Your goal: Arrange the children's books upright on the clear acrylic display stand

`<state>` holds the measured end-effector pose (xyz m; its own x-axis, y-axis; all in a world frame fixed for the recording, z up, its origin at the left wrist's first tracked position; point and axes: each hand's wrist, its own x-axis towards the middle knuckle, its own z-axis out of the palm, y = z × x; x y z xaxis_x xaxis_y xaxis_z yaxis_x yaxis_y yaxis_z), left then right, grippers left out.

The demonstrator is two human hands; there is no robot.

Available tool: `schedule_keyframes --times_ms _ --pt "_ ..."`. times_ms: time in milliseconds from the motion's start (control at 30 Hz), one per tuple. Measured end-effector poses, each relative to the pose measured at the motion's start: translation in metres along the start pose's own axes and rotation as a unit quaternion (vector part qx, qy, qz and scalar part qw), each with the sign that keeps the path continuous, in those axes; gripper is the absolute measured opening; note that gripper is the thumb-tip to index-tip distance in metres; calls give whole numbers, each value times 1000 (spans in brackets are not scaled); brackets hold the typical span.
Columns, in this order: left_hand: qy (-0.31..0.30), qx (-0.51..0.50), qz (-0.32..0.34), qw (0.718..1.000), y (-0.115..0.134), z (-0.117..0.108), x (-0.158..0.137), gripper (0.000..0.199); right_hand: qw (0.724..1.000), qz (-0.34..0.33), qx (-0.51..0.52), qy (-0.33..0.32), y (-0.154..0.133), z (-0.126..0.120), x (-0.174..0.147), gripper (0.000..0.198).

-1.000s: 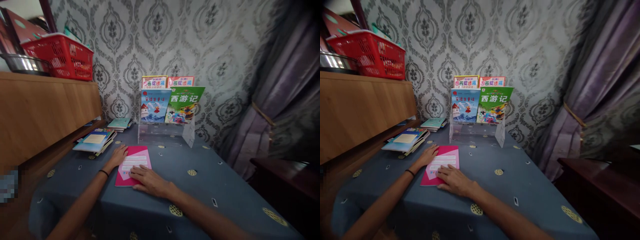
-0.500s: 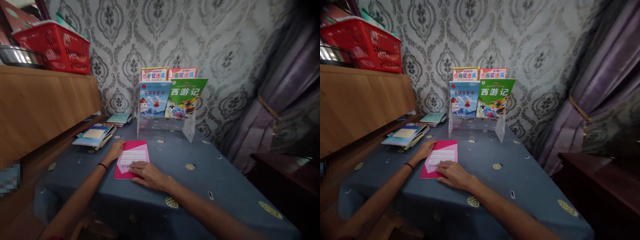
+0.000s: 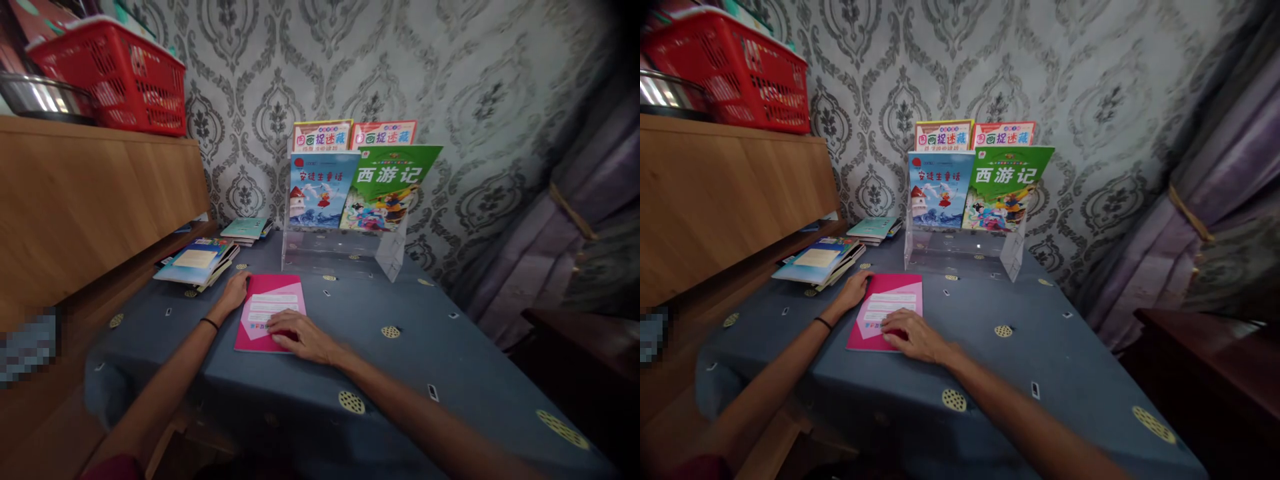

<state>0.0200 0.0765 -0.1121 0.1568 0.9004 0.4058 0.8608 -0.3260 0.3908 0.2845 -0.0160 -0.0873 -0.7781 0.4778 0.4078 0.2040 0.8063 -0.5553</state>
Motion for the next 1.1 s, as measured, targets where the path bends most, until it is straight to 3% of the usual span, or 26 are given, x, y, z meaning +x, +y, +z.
schedule_keyframes --times_ms 200,400,567,667,800,933,1100 --pt "-1 -6 16 1000 -7 7 1 45 1000 -14 -3 11 5 4 -1 29" --pt "-4 -7 25 1000 -10 14 2 46 991 47 -109 -62 -1 2 -1 47" --pt "10 -12 34 999 -7 11 2 46 987 64 -120 -89 -8 1 1 54" --pt "23 -20 38 999 -5 10 2 46 983 91 -128 -91 3 -1 9 59" --pt "40 -32 37 998 -6 13 2 44 964 164 -193 -83 42 -4 45 58" --pt "48 -43 28 998 -10 16 2 40 954 192 -218 -69 77 4 99 58" --pt "94 -116 -15 989 -11 19 1 35 955 187 -219 -66 88 24 134 54"
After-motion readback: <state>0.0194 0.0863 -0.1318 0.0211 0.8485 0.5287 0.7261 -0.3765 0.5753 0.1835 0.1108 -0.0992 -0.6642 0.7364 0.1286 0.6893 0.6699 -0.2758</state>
